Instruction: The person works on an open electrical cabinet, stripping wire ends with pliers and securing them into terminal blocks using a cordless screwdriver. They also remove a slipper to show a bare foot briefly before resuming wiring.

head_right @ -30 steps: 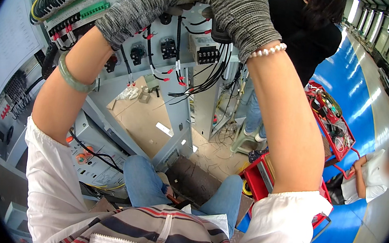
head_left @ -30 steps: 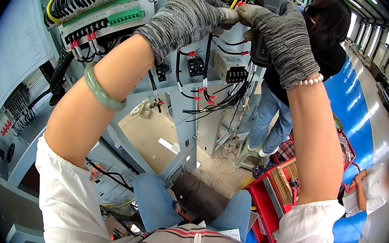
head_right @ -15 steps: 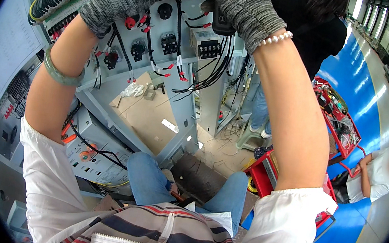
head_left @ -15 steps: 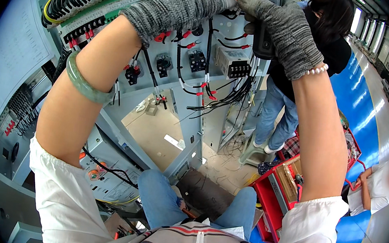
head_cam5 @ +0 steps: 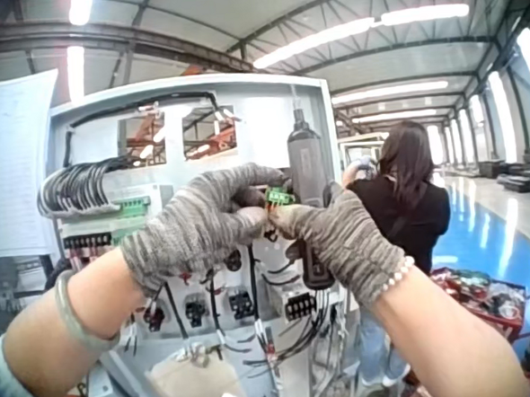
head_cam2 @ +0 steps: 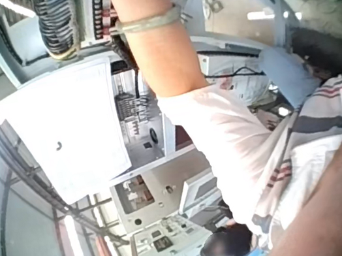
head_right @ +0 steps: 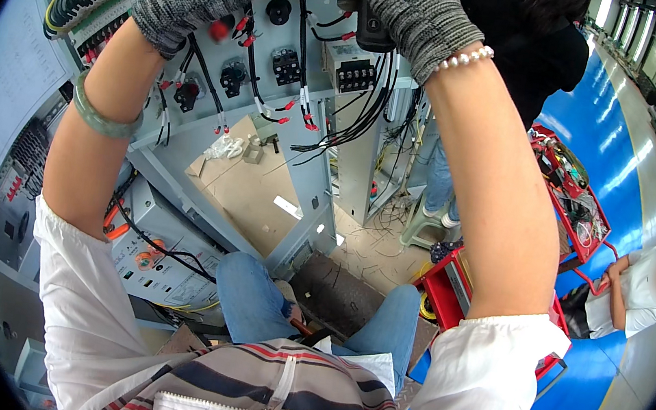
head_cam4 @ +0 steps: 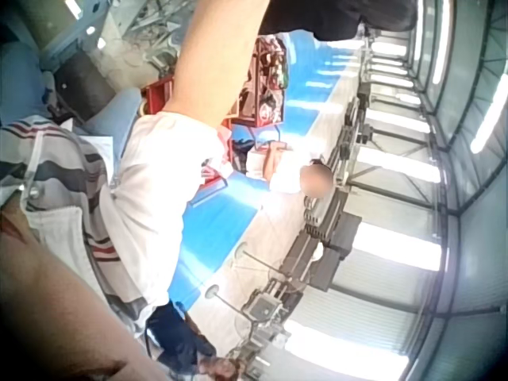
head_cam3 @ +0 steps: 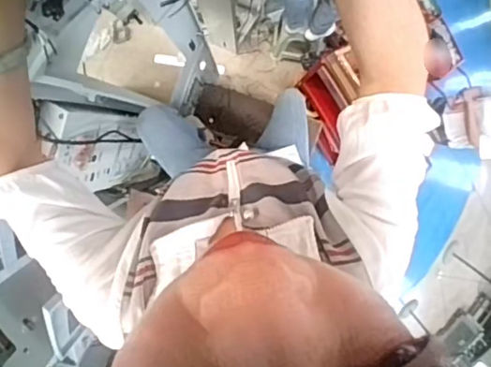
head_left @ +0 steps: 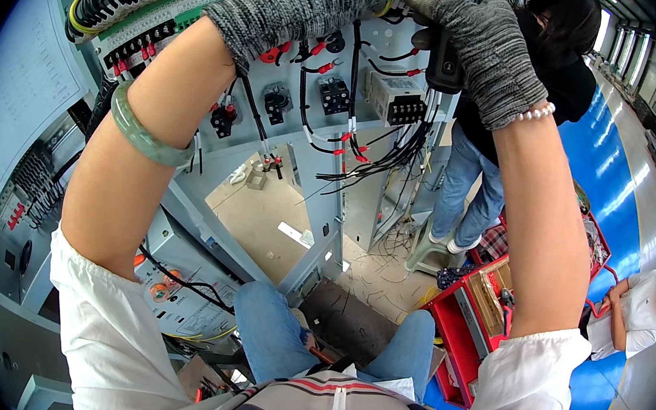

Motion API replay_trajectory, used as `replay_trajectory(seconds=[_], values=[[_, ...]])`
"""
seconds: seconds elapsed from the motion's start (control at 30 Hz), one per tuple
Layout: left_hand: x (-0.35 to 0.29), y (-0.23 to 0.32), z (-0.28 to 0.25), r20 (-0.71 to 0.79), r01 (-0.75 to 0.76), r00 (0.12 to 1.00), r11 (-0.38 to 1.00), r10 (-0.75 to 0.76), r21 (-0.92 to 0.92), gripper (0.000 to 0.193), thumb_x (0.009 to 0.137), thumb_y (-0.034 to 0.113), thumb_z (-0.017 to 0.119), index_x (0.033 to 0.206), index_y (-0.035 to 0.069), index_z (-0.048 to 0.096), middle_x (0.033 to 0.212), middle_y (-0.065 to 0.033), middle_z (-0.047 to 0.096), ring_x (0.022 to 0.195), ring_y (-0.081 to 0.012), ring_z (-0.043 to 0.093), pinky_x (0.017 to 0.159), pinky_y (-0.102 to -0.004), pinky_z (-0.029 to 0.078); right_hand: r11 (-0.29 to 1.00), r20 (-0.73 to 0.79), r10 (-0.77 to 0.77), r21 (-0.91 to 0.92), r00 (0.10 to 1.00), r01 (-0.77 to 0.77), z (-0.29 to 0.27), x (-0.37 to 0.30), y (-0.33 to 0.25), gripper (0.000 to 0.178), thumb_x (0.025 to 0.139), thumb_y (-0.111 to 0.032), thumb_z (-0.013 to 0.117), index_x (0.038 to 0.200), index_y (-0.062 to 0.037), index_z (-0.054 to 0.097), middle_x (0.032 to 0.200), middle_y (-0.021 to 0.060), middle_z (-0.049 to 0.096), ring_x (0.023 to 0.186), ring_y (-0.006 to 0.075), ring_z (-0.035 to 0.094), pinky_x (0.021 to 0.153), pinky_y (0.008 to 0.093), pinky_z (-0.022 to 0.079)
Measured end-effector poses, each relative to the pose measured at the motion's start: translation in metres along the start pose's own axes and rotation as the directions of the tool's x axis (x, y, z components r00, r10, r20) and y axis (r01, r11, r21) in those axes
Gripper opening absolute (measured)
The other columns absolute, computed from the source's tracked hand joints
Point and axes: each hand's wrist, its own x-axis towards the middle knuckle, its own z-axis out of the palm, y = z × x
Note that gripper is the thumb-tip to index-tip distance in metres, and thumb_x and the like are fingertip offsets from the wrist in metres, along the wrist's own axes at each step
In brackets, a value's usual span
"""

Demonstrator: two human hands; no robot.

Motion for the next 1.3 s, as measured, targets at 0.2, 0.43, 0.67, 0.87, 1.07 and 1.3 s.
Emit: replay_trajectory(seconds=[0.2,0.43,0.67,0.87,1.07,1.3], values=[[0.0,0.011,0.003,-0.092,-0.019,0.996,0.999,0.022,0.032,0.027,0.085,0.011,0.058,0.109,-0.002,0.06,0.086,-0.0052,0.064,0.075,-0.009,0.058,0.068,-0.0247,0.049,0.999,0.038,-0.01,-0.041,0.999,0.012,-0.001,-0.002,0.0,0.037,0.075,-0.02,0.072,0.103,-0.0015,0.055,0.076,0.0033,0.059,0.056,0.0126,0.056,0.046,0.0241,0.047],[0.012,-0.002,-0.002,-0.141,0.122,0.972,0.917,-0.187,-0.379,0.025,0.083,0.015,0.066,0.104,0.001,0.062,0.082,-0.0061,0.063,0.071,-0.0143,0.062,0.062,-0.026,0.053,0.993,0.125,0.056,-0.113,0.991,-0.042,0.002,-0.008,-0.018,0.034,0.075,-0.02,0.069,0.1,-0.001,0.056,0.072,0.003,0.055,0.054,0.0127,0.054,0.045,0.0239,0.047],[0.012,-0.003,-0.004,-0.1,0.163,0.972,0.918,-0.212,-0.362,0.027,0.082,0.015,0.066,0.105,0.002,0.06,0.081,-0.0059,0.063,0.069,-0.0135,0.061,0.061,-0.026,0.053,0.994,0.168,0.026,-0.108,0.985,-0.008,-0.004,0.005,-0.008,0.03,0.076,-0.022,0.068,0.096,-0.0022,0.056,0.069,0.0033,0.055,0.052,0.0131,0.053,0.047,0.0254,0.048],[0.015,-0.011,-0.011,-0.056,0.174,0.975,0.889,-0.217,-0.424,0.027,0.083,0.016,0.066,0.106,0.002,0.06,0.079,-0.0049,0.064,0.066,-0.0129,0.061,0.059,-0.0251,0.052,0.996,0.188,0.029,-0.09,0.982,-0.013,-0.004,0.01,-0.007,0.029,0.076,-0.022,0.068,0.094,-0.0023,0.056,0.069,0.0038,0.055,0.053,0.0142,0.054,0.047,0.0262,0.048],[0.014,-0.009,-0.012,-0.047,0.173,0.977,0.902,-0.208,-0.395,0.026,0.083,0.015,0.065,0.106,0.003,0.06,0.078,-0.0045,0.064,0.065,-0.0118,0.06,0.059,-0.0236,0.051,0.991,0.182,0.095,-0.114,0.979,-0.075,-0.005,0.016,-0.006,0.026,0.077,-0.02,0.067,0.092,-0.0017,0.056,0.068,0.0034,0.055,0.051,0.0145,0.054,0.045,0.0265,0.048],[0.009,0.001,-0.006,-0.092,0.167,0.974,0.932,-0.207,-0.32,0.028,0.085,0.017,0.064,0.108,0.001,0.06,0.081,-0.0052,0.064,0.069,-0.0114,0.06,0.062,-0.0241,0.052,0.997,0.151,-0.02,-0.073,0.988,0.032,-0.001,0.009,-0.006,0.024,0.078,-0.02,0.067,0.093,-0.003,0.057,0.068,0.0029,0.058,0.049,0.0132,0.055,0.044,0.0243,0.046]])
